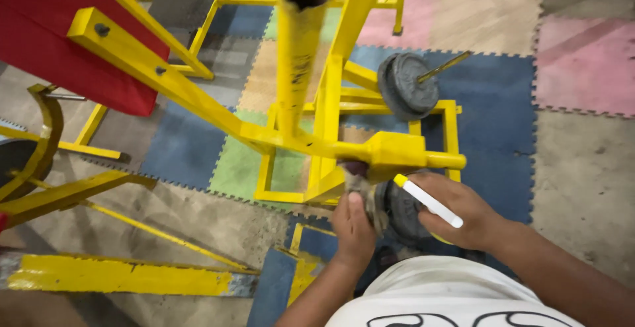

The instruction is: Wiping down and cleaning various pieces of yellow gym equipment using a spray bottle and a cloth.

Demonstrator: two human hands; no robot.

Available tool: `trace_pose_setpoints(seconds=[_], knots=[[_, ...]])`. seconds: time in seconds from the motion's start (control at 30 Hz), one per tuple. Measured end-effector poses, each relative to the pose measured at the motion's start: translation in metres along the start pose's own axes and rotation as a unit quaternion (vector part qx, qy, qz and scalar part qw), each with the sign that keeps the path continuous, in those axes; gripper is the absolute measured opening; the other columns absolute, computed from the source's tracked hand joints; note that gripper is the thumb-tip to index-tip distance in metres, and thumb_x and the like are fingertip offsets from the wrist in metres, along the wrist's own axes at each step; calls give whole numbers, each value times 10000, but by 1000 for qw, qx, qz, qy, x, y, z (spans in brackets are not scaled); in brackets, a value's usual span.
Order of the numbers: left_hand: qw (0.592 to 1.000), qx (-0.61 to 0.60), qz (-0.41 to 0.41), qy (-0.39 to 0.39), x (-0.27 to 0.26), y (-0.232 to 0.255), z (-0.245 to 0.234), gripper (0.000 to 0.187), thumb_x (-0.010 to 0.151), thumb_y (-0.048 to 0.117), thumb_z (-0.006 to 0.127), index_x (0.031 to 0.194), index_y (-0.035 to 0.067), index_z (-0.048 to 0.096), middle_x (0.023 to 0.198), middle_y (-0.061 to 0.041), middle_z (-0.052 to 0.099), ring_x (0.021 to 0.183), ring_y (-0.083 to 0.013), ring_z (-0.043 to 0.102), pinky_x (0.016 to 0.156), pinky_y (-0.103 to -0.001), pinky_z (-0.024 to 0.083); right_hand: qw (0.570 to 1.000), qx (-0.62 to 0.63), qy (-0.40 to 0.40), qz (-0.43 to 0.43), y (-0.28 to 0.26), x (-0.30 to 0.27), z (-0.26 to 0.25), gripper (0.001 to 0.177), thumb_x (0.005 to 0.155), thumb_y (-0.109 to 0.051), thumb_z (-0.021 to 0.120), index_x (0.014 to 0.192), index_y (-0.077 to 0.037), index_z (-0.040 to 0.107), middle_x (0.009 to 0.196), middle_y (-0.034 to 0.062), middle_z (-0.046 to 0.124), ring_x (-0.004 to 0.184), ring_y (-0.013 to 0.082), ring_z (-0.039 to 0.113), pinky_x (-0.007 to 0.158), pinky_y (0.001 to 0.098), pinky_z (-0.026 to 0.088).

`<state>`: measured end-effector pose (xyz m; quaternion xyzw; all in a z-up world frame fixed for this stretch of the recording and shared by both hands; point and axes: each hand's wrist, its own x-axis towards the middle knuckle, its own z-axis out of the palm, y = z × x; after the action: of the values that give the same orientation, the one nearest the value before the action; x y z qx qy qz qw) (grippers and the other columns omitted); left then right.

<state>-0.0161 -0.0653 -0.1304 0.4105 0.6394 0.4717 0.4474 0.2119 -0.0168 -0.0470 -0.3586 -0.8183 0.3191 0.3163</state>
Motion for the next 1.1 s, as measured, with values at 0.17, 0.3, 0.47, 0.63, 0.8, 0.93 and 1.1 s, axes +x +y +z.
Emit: trace_pose_setpoints(seconds=[0.17, 0.3, 0.47, 0.63, 0.8, 0.93, 1.1], knots=[[972, -9, 235, 25, -21, 78, 8, 461, 1094, 277, 427, 1277, -114, 591, 1067, -205, 607, 927, -267, 568, 843, -381, 500, 997, 71, 33, -28, -19, 8, -29, 608, 818, -49, 689, 1396, -18, 501, 1259, 164, 666, 1088, 337, 695, 908, 377, 562], [839, 264, 471, 62, -4, 122, 27, 516, 1079, 239, 498, 1451, -110, 421, 1499, -357, 452, 1420, -557, 423, 1210, -543, 346, 997, 26, 55, -40, -22, 5, -45, 584, 763, 21, 656, 1340, -35, 582, 1188, 175, 671, 1052, 372, 687, 882, 397, 559], [827, 378, 416, 16, 20, 140, 50, 603, 1026, 241, 576, 1495, -108, 428, 1568, -316, 416, 1481, -511, 362, 1230, -555, 299, 996, 37, 78, 32, -5, -7, -48, 527, 782, -9, 660, 1303, -22, 583, 1074, 146, 681, 940, 332, 712, 810, 373, 578], [795, 423, 432, 40, 61, 150, 62, 547, 990, 257, 612, 1423, -60, 506, 1471, -292, 505, 1387, -492, 442, 1171, -542, 354, 994, 19, 99, 30, 11, -14, -47, 504, 755, -9, 666, 1253, -29, 598, 1059, 149, 682, 953, 338, 704, 830, 379, 577], [849, 390, 352, -46, 91, 170, 62, 369, 972, 331, 580, 1122, 24, 719, 1153, -200, 726, 1092, -405, 670, 977, -492, 514, 981, 99, 46, 163, 4, -13, -48, 556, 754, -15, 669, 1304, -48, 591, 1014, 93, 703, 775, 231, 711, 703, 327, 581], [850, 481, 110, -181, 106, 213, 61, 444, 956, 467, 504, 990, 117, 774, 1030, -193, 741, 1010, -421, 671, 927, -528, 503, 981, 145, 63, 114, -3, -15, -48, 554, 788, -7, 662, 1333, -29, 566, 1023, 94, 688, 864, 203, 721, 734, 312, 589], [842, 491, 98, -199, 109, 206, 59, 503, 911, 540, 495, 910, 116, 764, 985, -188, 732, 967, -419, 669, 871, -540, 511, 966, 139, 47, 212, -7, -20, -43, 561, 769, -15, 678, 1321, -59, 586, 1005, 92, 703, 756, 230, 704, 676, 334, 577]])
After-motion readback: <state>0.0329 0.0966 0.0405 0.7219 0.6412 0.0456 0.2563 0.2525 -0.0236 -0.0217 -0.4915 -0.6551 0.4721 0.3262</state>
